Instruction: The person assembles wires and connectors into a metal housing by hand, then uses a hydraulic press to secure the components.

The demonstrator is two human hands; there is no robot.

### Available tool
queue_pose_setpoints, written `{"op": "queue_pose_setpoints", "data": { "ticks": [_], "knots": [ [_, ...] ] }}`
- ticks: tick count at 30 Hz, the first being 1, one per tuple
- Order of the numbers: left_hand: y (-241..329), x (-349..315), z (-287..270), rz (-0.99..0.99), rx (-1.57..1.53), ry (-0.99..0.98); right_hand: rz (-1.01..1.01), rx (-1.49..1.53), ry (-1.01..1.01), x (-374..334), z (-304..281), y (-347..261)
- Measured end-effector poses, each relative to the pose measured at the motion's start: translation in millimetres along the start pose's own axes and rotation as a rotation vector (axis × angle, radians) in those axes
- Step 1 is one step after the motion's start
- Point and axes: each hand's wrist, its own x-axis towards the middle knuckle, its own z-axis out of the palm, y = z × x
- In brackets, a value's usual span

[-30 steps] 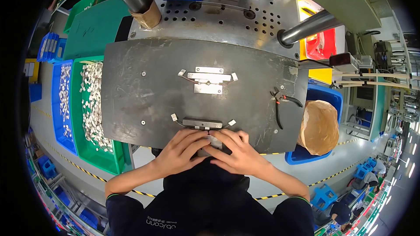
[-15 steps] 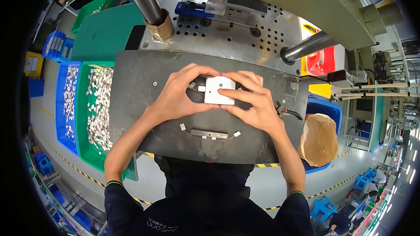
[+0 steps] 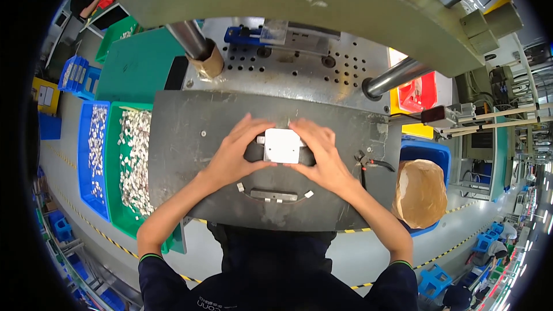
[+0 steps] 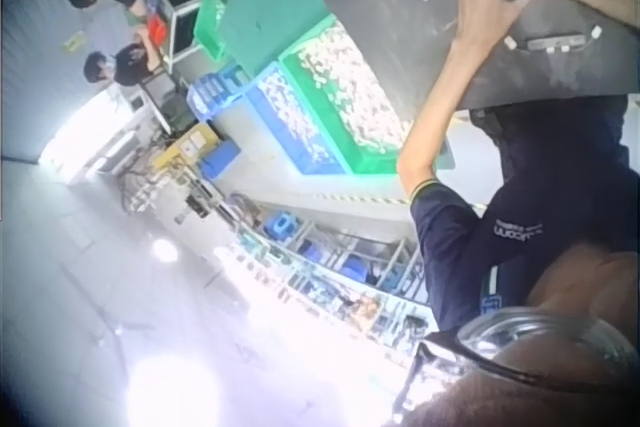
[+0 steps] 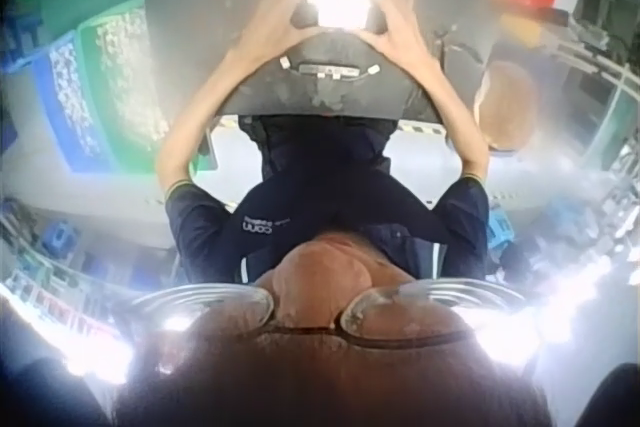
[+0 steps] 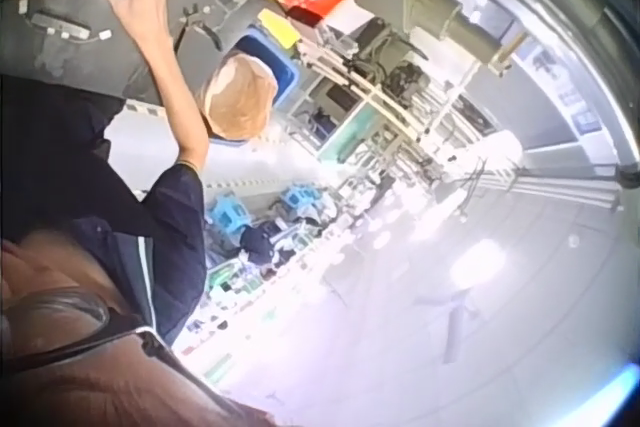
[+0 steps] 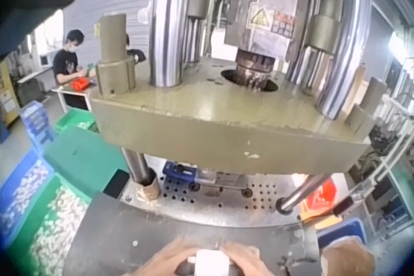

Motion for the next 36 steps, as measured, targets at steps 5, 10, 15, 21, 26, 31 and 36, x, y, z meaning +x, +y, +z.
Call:
{"op": "queue_pose_setpoints", "data": {
  "ticks": [5,10,15,21,26,31,36],
  "knots": [
    [-1.1,3.6,-3.1,0.065,-0.140,-0.007,-0.039,0.249,0.041,-7.1,5.1,9.6],
    [7.3,86.7,-32.3,0.288,-0.075,0.019,-0.118,0.276,0.201,42.8,-37.7,22.5],
    [-5.4,197.7,-61.1,0.050,-0.101,0.097,0.245,0.142,0.195,153.5,-102.8,36.3],
    [-41.9,222.1,-57.1,0.025,0.062,-0.047,0.144,0.061,0.188,175.3,-99.2,62.4],
    [-27.2,173.9,-47.4,0.268,0.250,0.306,0.098,-0.150,0.311,160.1,-88.3,39.9],
    [-36.4,64.0,-30.3,0.148,0.034,-0.184,0.198,-0.098,0.295,167.0,-76.3,33.9],
    [-41.0,62.9,-17.6,0.104,0.031,-0.249,0.188,-0.153,0.310,179.0,-66.9,48.1]
  ]
}}
